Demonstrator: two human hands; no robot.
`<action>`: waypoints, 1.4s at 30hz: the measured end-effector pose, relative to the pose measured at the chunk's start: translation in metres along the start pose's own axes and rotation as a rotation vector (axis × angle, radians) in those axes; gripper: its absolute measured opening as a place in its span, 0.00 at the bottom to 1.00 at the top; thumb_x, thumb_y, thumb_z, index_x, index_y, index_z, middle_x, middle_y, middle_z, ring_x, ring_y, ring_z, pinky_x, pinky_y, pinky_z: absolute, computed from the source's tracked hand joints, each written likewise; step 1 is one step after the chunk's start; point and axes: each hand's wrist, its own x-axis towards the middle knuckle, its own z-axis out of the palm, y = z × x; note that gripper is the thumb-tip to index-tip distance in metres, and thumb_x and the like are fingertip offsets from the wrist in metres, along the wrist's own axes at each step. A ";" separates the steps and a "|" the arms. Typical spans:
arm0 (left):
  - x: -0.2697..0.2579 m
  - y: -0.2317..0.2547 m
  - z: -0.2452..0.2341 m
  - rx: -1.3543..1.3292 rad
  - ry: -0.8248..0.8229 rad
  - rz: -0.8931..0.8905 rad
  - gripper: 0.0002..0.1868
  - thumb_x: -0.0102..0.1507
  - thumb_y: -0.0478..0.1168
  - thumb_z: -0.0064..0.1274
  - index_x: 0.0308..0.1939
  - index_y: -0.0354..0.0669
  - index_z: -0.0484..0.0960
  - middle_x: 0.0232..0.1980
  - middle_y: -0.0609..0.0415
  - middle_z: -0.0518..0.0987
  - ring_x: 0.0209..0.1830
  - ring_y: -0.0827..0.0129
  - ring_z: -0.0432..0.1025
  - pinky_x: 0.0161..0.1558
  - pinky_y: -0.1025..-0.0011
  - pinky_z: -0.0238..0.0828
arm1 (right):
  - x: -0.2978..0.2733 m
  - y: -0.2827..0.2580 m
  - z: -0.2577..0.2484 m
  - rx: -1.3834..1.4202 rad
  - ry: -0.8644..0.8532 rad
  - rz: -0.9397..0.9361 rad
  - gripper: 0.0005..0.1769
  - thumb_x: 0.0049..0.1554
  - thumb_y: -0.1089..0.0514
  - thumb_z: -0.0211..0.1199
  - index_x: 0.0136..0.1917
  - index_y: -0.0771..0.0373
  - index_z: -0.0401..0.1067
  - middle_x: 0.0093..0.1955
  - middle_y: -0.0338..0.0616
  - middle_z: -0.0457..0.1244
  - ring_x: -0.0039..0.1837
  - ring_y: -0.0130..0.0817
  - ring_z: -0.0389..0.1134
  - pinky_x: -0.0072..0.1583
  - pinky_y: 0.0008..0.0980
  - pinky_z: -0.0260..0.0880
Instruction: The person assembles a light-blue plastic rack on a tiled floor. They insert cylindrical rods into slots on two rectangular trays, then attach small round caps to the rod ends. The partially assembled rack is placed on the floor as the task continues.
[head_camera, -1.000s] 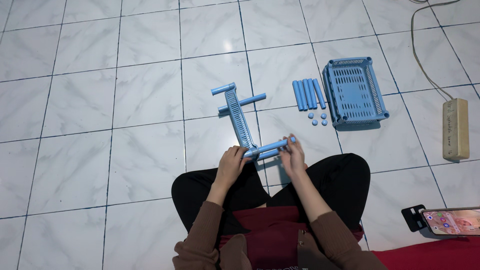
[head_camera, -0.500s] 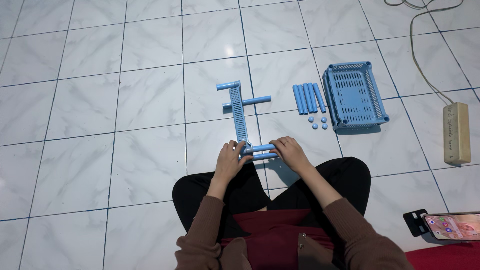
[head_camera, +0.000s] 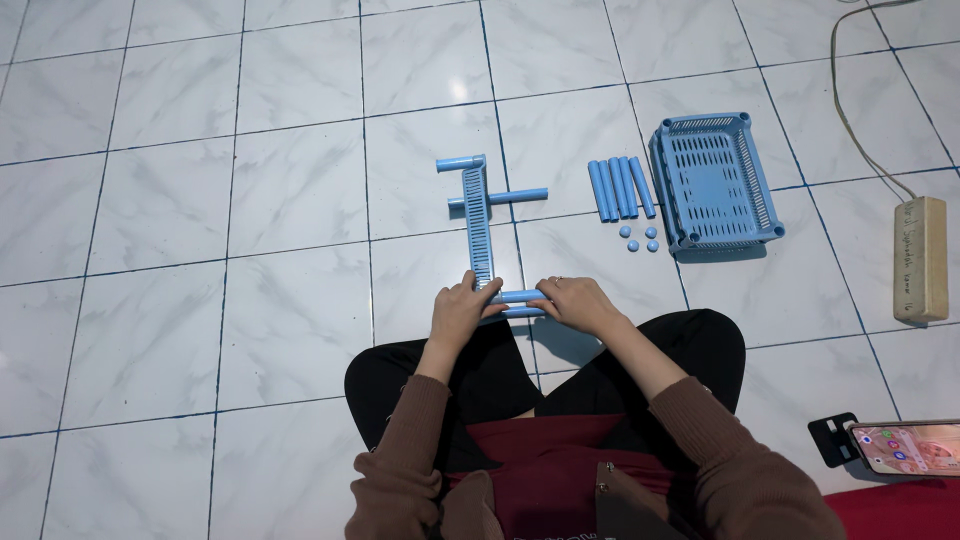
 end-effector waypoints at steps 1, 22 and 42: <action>0.001 -0.002 0.001 -0.001 0.012 0.014 0.25 0.57 0.65 0.56 0.53 0.62 0.81 0.37 0.55 0.74 0.22 0.70 0.71 0.24 0.71 0.62 | 0.003 0.002 -0.001 0.009 -0.060 0.024 0.24 0.61 0.36 0.56 0.44 0.59 0.74 0.32 0.42 0.67 0.33 0.40 0.69 0.38 0.38 0.69; -0.003 -0.018 -0.008 -0.019 0.032 -0.048 0.24 0.56 0.64 0.58 0.51 0.61 0.83 0.35 0.55 0.74 0.20 0.70 0.68 0.23 0.71 0.58 | -0.016 0.053 -0.002 0.357 -0.269 0.518 0.28 0.58 0.28 0.53 0.46 0.50 0.79 0.26 0.39 0.64 0.33 0.32 0.66 0.40 0.34 0.61; -0.006 -0.009 -0.008 -0.024 0.038 -0.119 0.26 0.57 0.63 0.57 0.52 0.57 0.84 0.34 0.55 0.75 0.22 0.69 0.70 0.23 0.70 0.60 | -0.046 0.129 0.035 1.039 0.599 0.515 0.27 0.51 0.65 0.72 0.61 0.71 0.64 0.52 0.48 0.69 0.51 0.30 0.71 0.51 0.24 0.72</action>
